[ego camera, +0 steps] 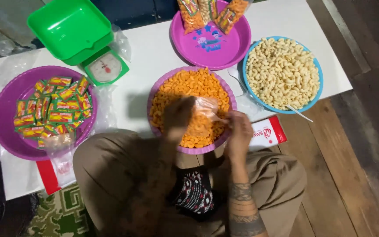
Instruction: Packing orange puffed snacks into small plastic bags using a spoon and hands.
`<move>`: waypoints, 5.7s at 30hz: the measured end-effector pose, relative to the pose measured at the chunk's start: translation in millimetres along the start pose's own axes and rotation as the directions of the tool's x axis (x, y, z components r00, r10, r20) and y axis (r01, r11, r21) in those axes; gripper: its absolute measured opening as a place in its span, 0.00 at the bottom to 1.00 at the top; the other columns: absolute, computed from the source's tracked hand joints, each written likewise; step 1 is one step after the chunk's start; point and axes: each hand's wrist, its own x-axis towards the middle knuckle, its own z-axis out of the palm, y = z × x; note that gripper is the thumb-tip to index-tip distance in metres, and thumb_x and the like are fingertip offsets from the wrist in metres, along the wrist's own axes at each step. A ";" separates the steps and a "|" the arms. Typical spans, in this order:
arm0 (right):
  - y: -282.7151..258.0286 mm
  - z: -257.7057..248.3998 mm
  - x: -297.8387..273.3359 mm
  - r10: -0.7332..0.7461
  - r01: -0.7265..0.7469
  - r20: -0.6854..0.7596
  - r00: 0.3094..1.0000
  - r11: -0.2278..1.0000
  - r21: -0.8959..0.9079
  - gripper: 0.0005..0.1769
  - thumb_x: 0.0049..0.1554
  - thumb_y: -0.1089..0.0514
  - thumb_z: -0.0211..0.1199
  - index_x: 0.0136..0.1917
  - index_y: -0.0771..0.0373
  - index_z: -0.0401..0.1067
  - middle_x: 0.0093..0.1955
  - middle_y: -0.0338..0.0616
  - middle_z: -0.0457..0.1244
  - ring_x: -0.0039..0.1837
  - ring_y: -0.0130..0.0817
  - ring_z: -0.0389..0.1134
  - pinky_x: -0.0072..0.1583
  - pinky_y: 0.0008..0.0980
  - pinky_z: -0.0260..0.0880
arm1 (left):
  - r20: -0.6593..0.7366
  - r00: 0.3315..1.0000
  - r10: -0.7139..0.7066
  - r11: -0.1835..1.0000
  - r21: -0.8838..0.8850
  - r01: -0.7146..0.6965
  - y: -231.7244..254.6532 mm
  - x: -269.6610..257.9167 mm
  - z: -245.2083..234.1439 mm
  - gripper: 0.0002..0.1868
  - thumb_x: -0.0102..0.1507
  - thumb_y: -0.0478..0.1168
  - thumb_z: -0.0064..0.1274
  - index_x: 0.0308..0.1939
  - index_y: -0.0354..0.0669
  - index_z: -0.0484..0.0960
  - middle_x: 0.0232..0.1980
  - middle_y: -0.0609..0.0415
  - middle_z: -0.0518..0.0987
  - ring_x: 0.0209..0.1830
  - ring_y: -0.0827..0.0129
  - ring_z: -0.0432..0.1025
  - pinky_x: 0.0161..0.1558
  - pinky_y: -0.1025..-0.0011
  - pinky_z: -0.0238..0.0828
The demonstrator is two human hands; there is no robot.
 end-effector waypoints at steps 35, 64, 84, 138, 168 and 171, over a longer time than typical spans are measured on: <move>-8.5 -10.3 7.6 -0.080 0.053 0.342 0.936 0.995 0.089 0.42 0.54 0.63 0.72 0.75 0.64 0.55 0.64 0.58 0.64 0.61 0.48 0.70 0.61 0.45 0.75 | 0.463 0.869 0.173 0.841 0.390 -0.375 -14.5 -22.5 6.1 0.45 0.42 0.39 0.65 0.65 0.42 0.73 0.60 0.41 0.72 0.64 0.44 0.68 0.63 0.53 0.65; -11.2 343.8 27.8 -0.216 0.356 0.724 0.655 0.934 -0.043 0.36 0.54 0.60 0.75 0.72 0.65 0.65 0.65 0.57 0.63 0.68 0.56 0.65 0.66 0.58 0.67 | -0.315 0.534 0.785 0.591 0.639 -0.492 130.9 163.4 -134.9 0.28 0.55 0.38 0.61 0.61 0.53 0.78 0.55 0.53 0.73 0.57 0.53 0.69 0.55 0.54 0.67; 0.5 372.7 -0.9 -0.193 0.546 0.702 0.686 0.774 -0.320 0.33 0.50 0.44 0.76 0.64 0.61 0.73 0.71 0.55 0.60 0.82 0.56 0.47 0.79 0.54 0.42 | -0.333 0.728 0.600 0.674 0.700 -0.235 125.9 171.8 -183.3 0.30 0.57 0.43 0.60 0.64 0.48 0.72 0.62 0.51 0.76 0.72 0.55 0.63 0.70 0.30 0.43; 16.6 318.6 32.4 0.347 -0.432 0.588 0.731 0.902 0.004 0.50 0.59 0.19 0.30 0.77 0.58 0.48 0.63 0.51 0.55 0.65 0.45 0.60 0.66 0.49 0.58 | -0.255 0.754 0.606 0.694 0.632 -0.344 130.8 148.0 -182.5 0.39 0.54 0.45 0.66 0.68 0.46 0.70 0.67 0.44 0.75 0.77 0.49 0.58 0.68 0.23 0.40; 31.4 323.9 37.4 0.073 -0.050 0.552 0.831 0.997 -0.058 0.32 0.62 0.54 0.60 0.74 0.65 0.56 0.62 0.46 0.56 0.64 0.39 0.61 0.66 0.51 0.62 | -0.312 0.610 0.728 0.623 0.672 -0.400 116.7 158.8 -172.0 0.33 0.51 0.46 0.68 0.59 0.46 0.78 0.53 0.47 0.82 0.58 0.52 0.74 0.68 0.30 0.47; 33.1 321.0 38.1 0.086 -0.048 0.560 0.824 0.996 -0.081 0.36 0.60 0.52 0.65 0.76 0.66 0.56 0.65 0.56 0.55 0.67 0.48 0.60 0.66 0.55 0.63 | -0.401 0.516 0.757 0.625 0.675 -0.392 125.3 154.9 -169.3 0.25 0.56 0.47 0.65 0.56 0.51 0.79 0.53 0.55 0.81 0.59 0.57 0.73 0.70 0.35 0.48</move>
